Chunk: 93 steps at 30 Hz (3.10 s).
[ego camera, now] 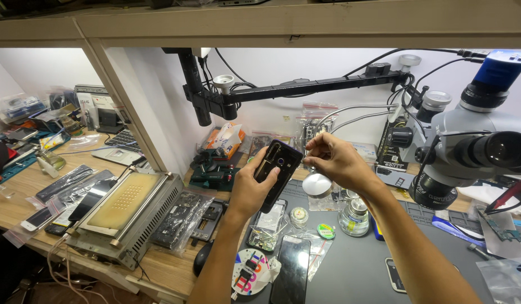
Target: The person uses a screwdriver to remove screws from the back of a smartphone and then uses a plastic pry tool to separate the screen from the frame. They lift the screen assembly to reveal the internal components.
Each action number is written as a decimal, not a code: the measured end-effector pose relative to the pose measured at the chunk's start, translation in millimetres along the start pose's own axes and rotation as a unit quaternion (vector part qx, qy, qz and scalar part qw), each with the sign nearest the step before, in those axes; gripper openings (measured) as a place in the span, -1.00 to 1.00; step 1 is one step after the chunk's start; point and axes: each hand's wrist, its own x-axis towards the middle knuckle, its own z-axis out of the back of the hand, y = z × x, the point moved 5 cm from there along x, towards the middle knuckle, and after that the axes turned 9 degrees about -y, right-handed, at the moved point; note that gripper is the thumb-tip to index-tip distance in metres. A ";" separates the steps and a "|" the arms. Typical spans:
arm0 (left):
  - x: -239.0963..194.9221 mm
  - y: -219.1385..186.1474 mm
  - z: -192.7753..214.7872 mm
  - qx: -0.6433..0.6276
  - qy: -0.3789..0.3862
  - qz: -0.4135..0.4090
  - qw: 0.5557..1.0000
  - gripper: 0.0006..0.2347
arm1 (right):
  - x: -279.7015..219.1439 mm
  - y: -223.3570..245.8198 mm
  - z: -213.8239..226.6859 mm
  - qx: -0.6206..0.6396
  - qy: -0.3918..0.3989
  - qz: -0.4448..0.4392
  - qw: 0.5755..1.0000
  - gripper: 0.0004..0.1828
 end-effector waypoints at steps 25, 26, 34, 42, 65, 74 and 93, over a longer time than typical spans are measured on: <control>-236.9 21.7 -186.7 -0.175 0.143 0.229 0.947 -0.51 | -256.6 -213.4 73.6 0.314 -0.232 -0.285 0.875 -0.70; -237.7 16.9 -195.9 -0.156 0.149 0.216 0.952 -0.51 | -256.8 -226.2 81.5 0.302 -0.239 -0.292 0.876 -0.73; -243.6 9.2 -240.1 -0.130 0.175 0.214 0.952 -0.51 | -255.1 -257.0 120.0 0.231 -0.234 -0.329 0.885 -0.80; -243.6 20.9 -247.5 -0.145 0.151 0.230 0.950 -0.51 | -248.1 -251.2 120.6 0.213 -0.157 -0.345 0.901 -0.80; -234.0 25.4 -242.3 -0.177 0.150 0.234 0.944 -0.53 | -233.4 -252.4 124.7 0.130 -0.055 -0.304 0.942 -0.75; -232.8 34.2 -240.9 -0.191 0.137 0.257 0.938 -0.51 | -235.4 -249.4 132.3 0.007 -0.018 -0.306 0.952 -0.68; -231.7 57.3 -177.6 -0.299 0.088 0.299 0.902 -0.54 | -172.5 -294.6 134.7 -0.337 -0.044 -0.067 0.938 -0.76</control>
